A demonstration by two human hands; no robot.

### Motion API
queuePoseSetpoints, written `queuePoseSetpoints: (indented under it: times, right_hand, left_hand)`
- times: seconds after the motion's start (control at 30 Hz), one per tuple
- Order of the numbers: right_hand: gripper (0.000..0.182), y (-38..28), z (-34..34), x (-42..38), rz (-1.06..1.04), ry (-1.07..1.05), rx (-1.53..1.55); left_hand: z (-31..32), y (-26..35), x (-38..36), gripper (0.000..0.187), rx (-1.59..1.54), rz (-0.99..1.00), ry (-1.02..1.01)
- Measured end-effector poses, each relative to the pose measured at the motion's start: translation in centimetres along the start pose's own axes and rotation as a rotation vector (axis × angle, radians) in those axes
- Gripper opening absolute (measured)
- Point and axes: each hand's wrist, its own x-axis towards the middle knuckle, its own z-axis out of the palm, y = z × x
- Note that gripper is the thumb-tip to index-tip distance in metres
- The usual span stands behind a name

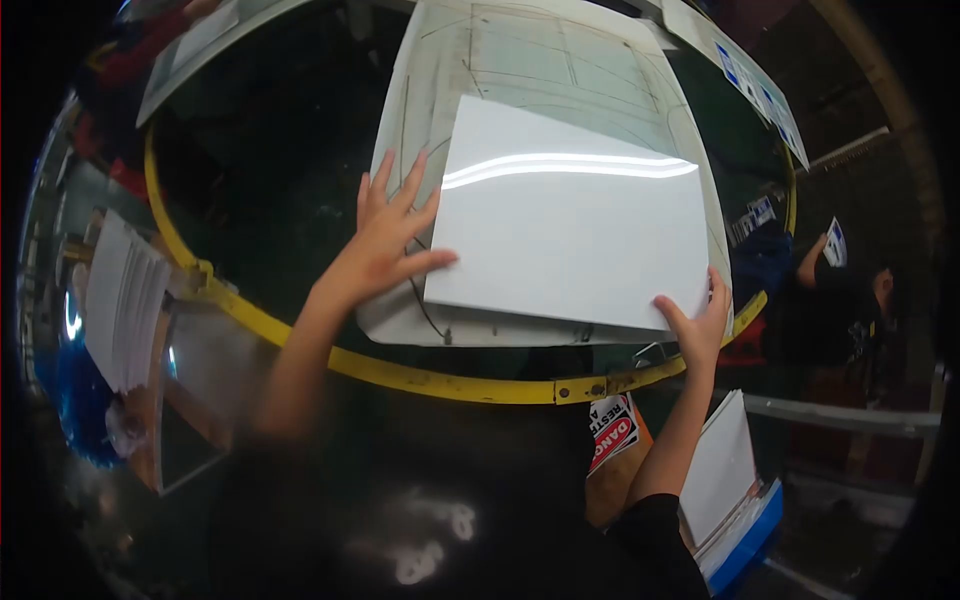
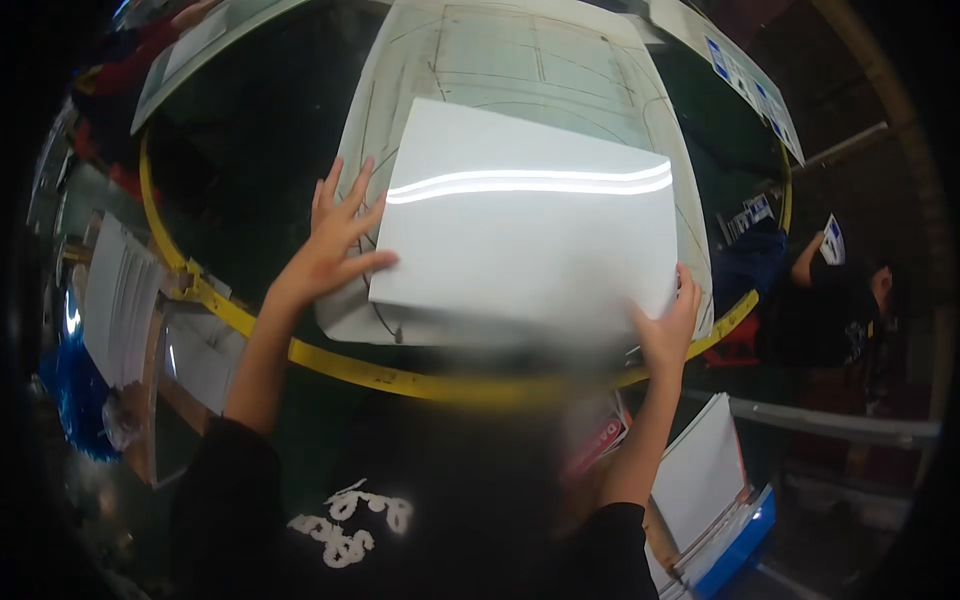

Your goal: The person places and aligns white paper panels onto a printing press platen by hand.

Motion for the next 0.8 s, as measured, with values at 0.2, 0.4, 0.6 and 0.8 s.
queuePoseSetpoints:
  times: [0.2,0.4,0.6,0.8]
  right_hand:
    - [0.084,-5.9,2.3,4.6,-0.031,0.121,-0.018]
    - [0.088,-5.6,4.9,7.2,-0.029,0.115,-0.028]
    - [0.091,-4.3,6.2,7.6,0.025,0.051,-0.066]
    - [0.092,-3.4,7.1,7.8,0.032,0.014,-0.075]
  left_hand:
    - [1.1,-5.7,3.6,0.073,0.135,-0.007,0.115]
    - [2.2,-7.9,5.8,0.073,0.093,-0.059,0.111]
    - [2.1,-7.8,6.5,0.088,0.083,-0.101,0.032]
    - [2.1,-7.7,6.4,0.091,0.102,-0.114,0.006]
